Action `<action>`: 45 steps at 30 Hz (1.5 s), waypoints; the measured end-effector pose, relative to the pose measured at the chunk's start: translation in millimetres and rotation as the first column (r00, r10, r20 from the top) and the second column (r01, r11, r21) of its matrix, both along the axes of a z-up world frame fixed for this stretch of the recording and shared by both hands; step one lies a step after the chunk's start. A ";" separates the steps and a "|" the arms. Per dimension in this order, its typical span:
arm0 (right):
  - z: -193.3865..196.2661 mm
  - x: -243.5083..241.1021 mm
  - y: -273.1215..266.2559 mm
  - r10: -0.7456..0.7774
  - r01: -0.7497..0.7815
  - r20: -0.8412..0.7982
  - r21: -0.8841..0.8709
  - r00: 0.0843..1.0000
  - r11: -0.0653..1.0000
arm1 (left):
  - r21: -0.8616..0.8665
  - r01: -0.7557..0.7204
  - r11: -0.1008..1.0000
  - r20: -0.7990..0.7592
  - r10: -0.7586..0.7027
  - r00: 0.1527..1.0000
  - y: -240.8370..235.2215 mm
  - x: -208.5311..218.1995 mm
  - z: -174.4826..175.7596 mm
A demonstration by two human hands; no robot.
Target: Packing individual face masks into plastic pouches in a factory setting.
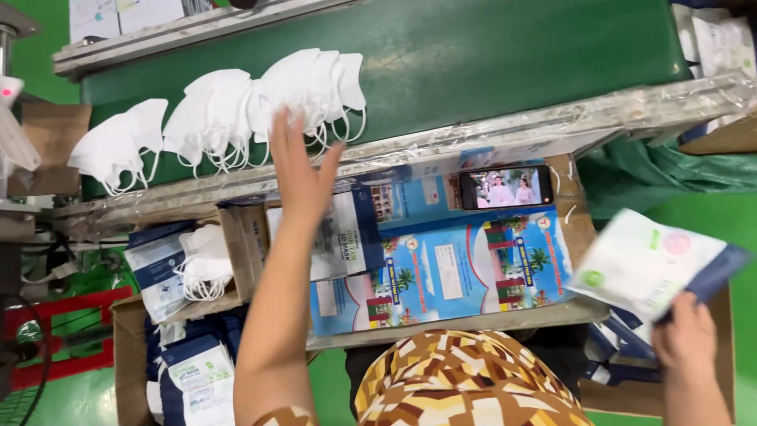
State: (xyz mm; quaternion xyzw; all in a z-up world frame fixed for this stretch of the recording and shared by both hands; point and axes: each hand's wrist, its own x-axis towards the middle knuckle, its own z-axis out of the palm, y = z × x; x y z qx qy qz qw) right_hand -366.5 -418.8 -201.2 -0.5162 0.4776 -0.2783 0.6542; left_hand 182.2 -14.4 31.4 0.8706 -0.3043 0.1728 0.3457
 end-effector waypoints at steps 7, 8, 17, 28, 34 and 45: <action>-153.7 -145.0 -5.0 -0.226 0.004 -0.752 -0.284 0.619 0.959 | 0.431 -0.135 0.892 -0.164 0.225 0.960 -63.2 80.7 -8.8; -166.1 -149.2 -6.8 -0.317 0.096 -0.630 -0.359 0.708 0.928 | 0.506 -0.184 0.843 -0.134 0.287 0.948 -60.9 85.5 -12.0; 130.0 144.7 67.3 0.281 -0.359 -0.225 -0.624 0.933 0.694 | -0.151 0.158 0.976 -0.607 -0.218 0.764 2.0 19.6 -27.7; 142.5 298.0 182.1 0.747 -0.751 0.093 0.026 0.659 0.660 | -0.734 0.213 0.645 -0.517 -0.734 0.440 11.6 -128.3 -69.3; 137.2 289.9 195.5 0.769 -0.668 -0.287 -0.706 0.571 0.233 | -0.070 0.555 0.829 -0.357 -0.540 0.762 11.1 -131.5 -56.8; 93.0 291.4 203.9 0.781 -0.659 -0.152 -0.646 0.606 0.385 | 0.044 0.443 0.896 -0.385 -0.394 0.835 -20.8 -140.2 -104.2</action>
